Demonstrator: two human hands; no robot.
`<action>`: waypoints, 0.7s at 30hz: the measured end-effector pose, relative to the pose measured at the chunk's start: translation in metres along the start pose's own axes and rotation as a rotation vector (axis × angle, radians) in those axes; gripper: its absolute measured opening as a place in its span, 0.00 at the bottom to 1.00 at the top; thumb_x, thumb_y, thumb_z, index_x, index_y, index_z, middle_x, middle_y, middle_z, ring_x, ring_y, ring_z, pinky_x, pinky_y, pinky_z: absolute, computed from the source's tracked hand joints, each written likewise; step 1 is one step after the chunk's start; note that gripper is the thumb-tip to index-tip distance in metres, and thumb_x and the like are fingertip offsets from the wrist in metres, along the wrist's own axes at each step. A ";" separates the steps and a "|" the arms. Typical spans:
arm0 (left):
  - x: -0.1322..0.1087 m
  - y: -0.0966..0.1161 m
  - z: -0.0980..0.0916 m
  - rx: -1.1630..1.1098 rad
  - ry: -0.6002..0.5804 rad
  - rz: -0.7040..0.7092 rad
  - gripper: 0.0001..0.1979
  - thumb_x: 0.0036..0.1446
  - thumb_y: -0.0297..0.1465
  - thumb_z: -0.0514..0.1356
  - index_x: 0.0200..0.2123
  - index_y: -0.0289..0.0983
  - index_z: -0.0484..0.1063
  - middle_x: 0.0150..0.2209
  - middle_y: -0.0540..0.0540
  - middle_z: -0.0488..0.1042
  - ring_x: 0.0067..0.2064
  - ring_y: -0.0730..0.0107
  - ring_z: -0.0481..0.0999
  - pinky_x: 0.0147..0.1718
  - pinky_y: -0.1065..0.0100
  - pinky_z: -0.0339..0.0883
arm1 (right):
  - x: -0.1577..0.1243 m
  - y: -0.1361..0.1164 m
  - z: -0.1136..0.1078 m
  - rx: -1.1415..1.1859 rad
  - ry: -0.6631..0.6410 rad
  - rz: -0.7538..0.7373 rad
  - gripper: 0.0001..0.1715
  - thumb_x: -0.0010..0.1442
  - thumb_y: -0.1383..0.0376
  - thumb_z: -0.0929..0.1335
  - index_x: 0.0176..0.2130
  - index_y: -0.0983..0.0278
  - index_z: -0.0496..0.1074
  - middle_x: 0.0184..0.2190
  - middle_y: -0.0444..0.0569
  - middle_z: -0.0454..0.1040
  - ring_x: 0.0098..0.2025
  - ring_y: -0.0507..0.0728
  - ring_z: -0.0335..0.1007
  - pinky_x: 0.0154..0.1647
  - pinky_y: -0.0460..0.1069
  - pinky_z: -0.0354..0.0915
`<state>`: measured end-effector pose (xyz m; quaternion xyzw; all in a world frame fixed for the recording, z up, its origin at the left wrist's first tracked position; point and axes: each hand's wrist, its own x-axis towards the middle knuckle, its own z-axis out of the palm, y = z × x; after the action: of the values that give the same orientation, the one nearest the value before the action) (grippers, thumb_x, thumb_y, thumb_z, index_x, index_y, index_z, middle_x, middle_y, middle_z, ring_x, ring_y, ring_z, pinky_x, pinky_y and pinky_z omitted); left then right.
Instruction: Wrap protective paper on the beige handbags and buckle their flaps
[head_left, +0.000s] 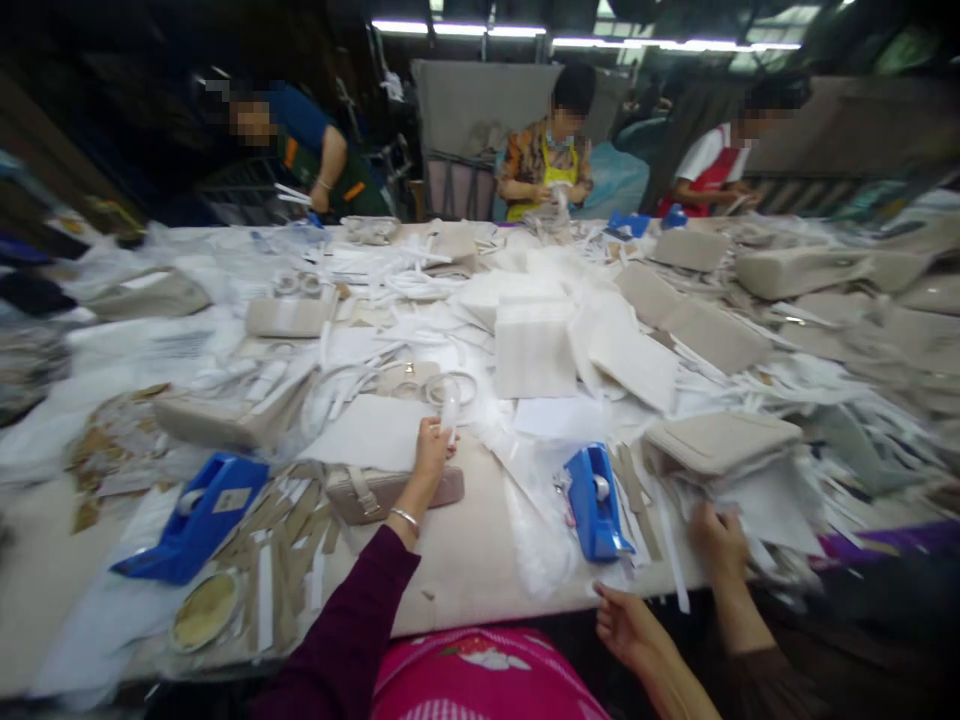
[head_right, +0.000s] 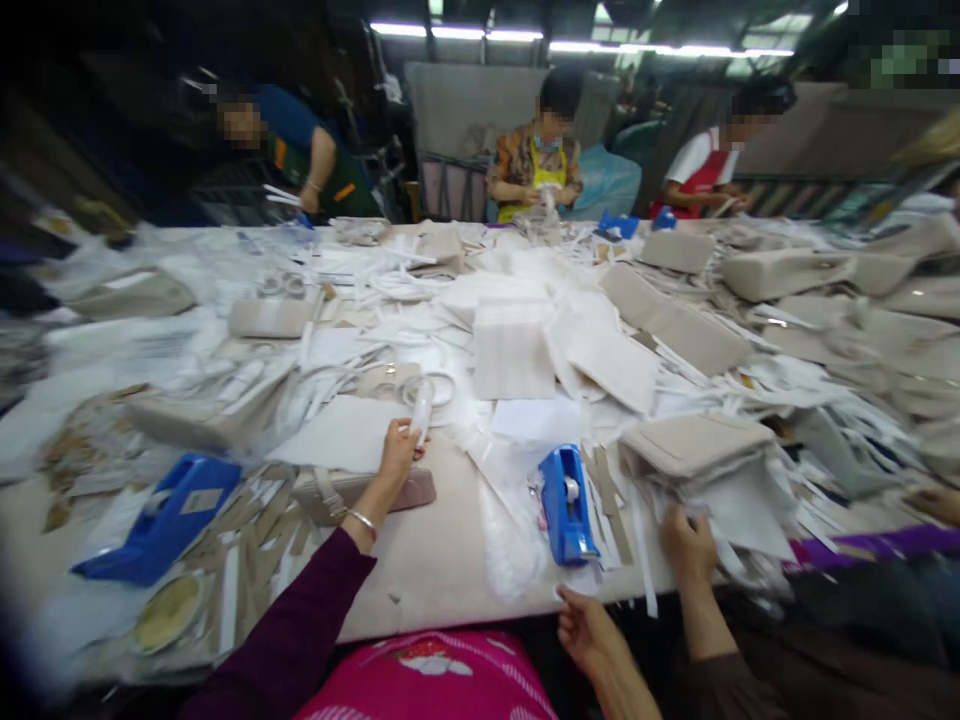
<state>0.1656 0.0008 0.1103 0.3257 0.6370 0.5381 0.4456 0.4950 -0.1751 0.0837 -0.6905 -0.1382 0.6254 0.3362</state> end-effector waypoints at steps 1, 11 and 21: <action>0.000 -0.001 0.000 0.001 0.000 0.008 0.15 0.49 0.27 0.55 0.41 0.39 0.54 0.22 0.55 0.69 0.16 0.79 0.64 0.16 0.79 0.56 | -0.002 -0.010 0.022 0.079 -0.148 0.060 0.12 0.38 0.60 0.72 0.21 0.62 0.67 0.13 0.39 0.57 0.15 0.49 0.52 0.17 0.45 0.50; -0.015 0.005 -0.003 0.190 0.003 0.151 0.30 0.55 0.28 0.53 0.59 0.42 0.44 0.20 0.59 0.63 0.19 0.76 0.65 0.21 0.75 0.57 | 0.020 -0.148 0.272 -0.517 -0.410 -0.720 0.07 0.46 0.64 0.67 0.21 0.65 0.70 0.17 0.42 0.68 0.22 0.49 0.59 0.26 0.45 0.55; -0.015 0.000 -0.001 0.280 -0.001 0.232 0.15 0.57 0.26 0.50 0.48 0.40 0.55 0.23 0.56 0.63 0.22 0.75 0.63 0.24 0.73 0.56 | 0.048 -0.158 0.282 -1.098 -0.229 -0.790 0.09 0.46 0.65 0.65 0.21 0.64 0.73 0.19 0.45 0.73 0.24 0.51 0.66 0.26 0.44 0.56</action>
<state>0.1710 -0.0133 0.1133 0.4560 0.6636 0.4920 0.3311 0.2698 0.0529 0.1500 -0.5882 -0.7114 0.3643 0.1234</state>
